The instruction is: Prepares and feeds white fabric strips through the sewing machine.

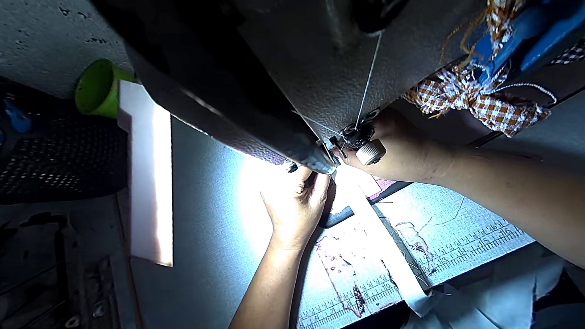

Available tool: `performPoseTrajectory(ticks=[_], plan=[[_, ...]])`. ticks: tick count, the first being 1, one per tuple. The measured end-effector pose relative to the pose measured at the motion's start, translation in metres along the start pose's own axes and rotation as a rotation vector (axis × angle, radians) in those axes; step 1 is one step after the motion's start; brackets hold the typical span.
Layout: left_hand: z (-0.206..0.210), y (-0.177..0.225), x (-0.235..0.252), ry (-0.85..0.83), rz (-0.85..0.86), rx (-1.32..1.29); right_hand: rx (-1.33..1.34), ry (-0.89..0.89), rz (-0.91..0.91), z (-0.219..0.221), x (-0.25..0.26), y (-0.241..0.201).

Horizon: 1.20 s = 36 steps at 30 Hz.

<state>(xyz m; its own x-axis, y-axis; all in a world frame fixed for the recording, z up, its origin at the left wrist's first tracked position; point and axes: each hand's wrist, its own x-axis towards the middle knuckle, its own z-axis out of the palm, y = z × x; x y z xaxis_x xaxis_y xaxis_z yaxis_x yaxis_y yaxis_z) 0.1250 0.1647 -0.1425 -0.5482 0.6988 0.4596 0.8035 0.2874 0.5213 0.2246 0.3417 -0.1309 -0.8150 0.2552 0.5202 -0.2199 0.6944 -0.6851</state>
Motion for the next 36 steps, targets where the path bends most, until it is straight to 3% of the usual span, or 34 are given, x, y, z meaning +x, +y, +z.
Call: performPoseTrajectory(ticks=[36], plan=[[0.0004, 0.0038, -0.0016, 0.047, 0.043, 0.093, -0.054, -0.029, 0.001, -0.0019, 0.0003, 0.0031]])
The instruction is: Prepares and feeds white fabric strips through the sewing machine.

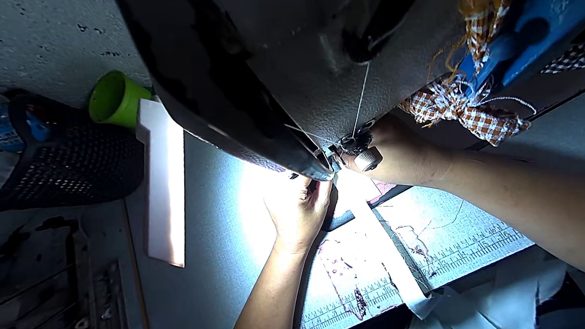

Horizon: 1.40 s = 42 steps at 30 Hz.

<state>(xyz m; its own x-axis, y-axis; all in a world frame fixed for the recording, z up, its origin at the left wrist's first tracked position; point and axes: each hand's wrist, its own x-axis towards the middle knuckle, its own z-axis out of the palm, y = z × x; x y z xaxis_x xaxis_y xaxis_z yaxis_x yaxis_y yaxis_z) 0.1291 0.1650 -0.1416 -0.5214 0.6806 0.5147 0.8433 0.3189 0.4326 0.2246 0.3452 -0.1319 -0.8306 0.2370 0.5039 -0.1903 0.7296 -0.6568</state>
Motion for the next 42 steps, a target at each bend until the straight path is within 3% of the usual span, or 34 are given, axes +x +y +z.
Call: performPoseTrajectory(ticks=[19, 42], plan=[[0.0056, -0.0029, -0.0038, 0.009, -0.022, -0.075, -0.073, 0.005, -0.030, 0.0031, -0.0012, 0.0064], [0.0028, -0.0002, -0.0020, -0.016, -0.060, -0.040, 0.045, 0.017, 0.016, 0.0070, -0.0016, -0.0035]])
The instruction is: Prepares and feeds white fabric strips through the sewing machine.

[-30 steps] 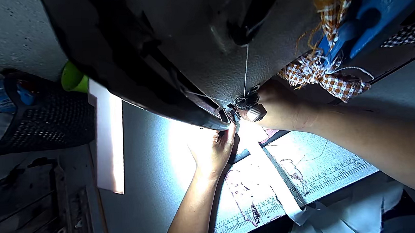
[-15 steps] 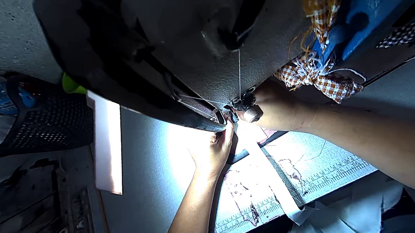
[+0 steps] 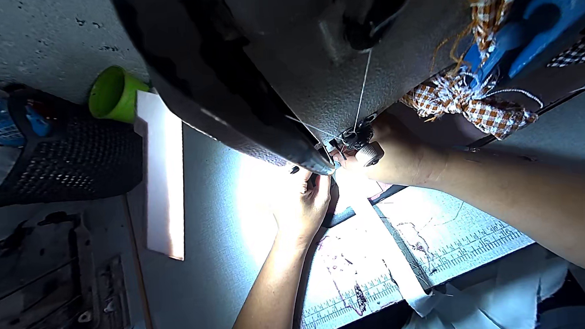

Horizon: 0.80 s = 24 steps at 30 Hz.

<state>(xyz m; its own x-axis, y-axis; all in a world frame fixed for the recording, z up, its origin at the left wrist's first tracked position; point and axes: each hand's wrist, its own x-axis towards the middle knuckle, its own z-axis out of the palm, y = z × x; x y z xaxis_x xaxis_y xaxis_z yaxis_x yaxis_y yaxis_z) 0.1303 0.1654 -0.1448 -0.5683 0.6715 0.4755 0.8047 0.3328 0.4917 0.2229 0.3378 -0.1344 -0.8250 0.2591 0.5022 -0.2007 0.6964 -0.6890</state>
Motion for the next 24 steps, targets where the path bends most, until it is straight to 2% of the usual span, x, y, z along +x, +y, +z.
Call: performPoseTrajectory(ticks=[5, 13, 17, 22, 24], plan=[[-0.001, 0.000, 0.000, -0.005, -0.022, 0.000, 0.046, 0.027, 0.074, -0.001, -0.001, -0.014], [-0.004, 0.002, 0.001, 0.004, -0.013, -0.022, -0.021, 0.041, 0.011, 0.003, -0.003, -0.012], [-0.005, 0.004, 0.001, 0.000, -0.016, -0.059, -0.041, -0.008, 0.031, 0.001, -0.003, -0.008], [-0.002, 0.001, 0.002, -0.045, -0.023, -0.120, -0.076, -0.174, 0.085, -0.002, -0.009, 0.001], [-0.003, 0.000, 0.002, -0.074, -0.026, -0.114, -0.067, -0.138, 0.052, 0.000, -0.009, 0.003]])
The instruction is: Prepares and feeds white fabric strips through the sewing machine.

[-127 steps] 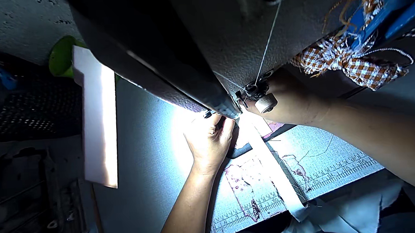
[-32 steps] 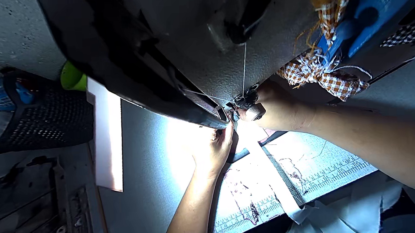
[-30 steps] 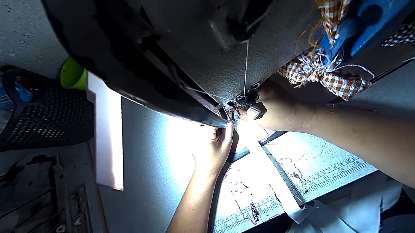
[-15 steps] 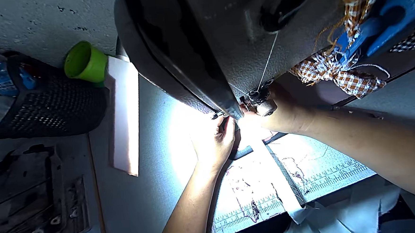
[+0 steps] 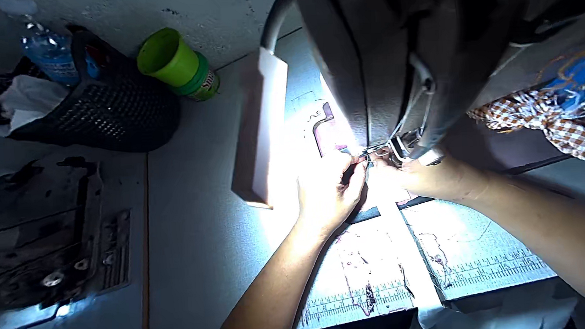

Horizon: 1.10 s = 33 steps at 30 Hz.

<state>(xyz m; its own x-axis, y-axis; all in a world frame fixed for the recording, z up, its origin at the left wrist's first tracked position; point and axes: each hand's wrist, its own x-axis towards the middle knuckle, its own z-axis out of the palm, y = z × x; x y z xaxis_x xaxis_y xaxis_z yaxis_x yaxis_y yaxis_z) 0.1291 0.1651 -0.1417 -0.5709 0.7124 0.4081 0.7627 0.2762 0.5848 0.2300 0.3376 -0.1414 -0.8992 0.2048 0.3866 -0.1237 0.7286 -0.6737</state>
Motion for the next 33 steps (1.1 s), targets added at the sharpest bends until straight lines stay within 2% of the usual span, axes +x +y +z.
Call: performPoseTrajectory(ticks=[6, 10, 12, 16, 20, 22, 24, 26, 27, 29, 31, 33], plan=[[-0.008, 0.009, 0.001, -0.068, 0.028, -0.031, 0.063, -0.026, 0.064, -0.002, -0.002, 0.006], [-0.011, 0.011, 0.002, -0.137, -0.061, -0.135, 0.057, -0.048, 0.076, -0.002, 0.000, 0.010], [-0.013, 0.010, 0.001, -0.109, -0.131, -0.174, -0.051, -0.059, 0.086, -0.015, 0.001, 0.003], [-0.019, 0.008, 0.002, 0.005, -0.196, -0.300, -0.442, -0.114, 0.172, -0.065, -0.015, -0.031], [-0.024, 0.014, 0.002, 0.008, -0.233, -0.445, -0.538, -0.180, 0.392, -0.098, -0.066, -0.041], [-0.021, 0.019, 0.000, 0.071, -0.139, -0.484, -0.583, -0.070, 0.418, -0.094, -0.098, -0.040], [-0.013, 0.023, -0.003, 0.191, 0.053, -0.484, -0.691, 0.086, 0.357, -0.083, -0.123, -0.034], [-0.008, 0.030, -0.007, 0.234, 0.265, -0.463, -0.743, 0.219, 0.282, -0.075, -0.139, -0.026], [-0.008, 0.036, -0.010, 0.228, 0.349, -0.437, -0.706, 0.258, 0.265, -0.075, -0.143, -0.026], [-0.009, 0.054, -0.021, 0.214, 0.409, -0.404, -0.488, 0.297, 0.295, -0.078, -0.147, -0.038], [-0.011, 0.069, -0.028, 0.191, 0.430, -0.421, -0.051, 0.284, 0.317, -0.077, -0.142, -0.059], [-0.011, 0.077, -0.033, 0.166, 0.435, -0.464, 0.422, 0.194, 0.342, -0.071, -0.134, -0.083]])
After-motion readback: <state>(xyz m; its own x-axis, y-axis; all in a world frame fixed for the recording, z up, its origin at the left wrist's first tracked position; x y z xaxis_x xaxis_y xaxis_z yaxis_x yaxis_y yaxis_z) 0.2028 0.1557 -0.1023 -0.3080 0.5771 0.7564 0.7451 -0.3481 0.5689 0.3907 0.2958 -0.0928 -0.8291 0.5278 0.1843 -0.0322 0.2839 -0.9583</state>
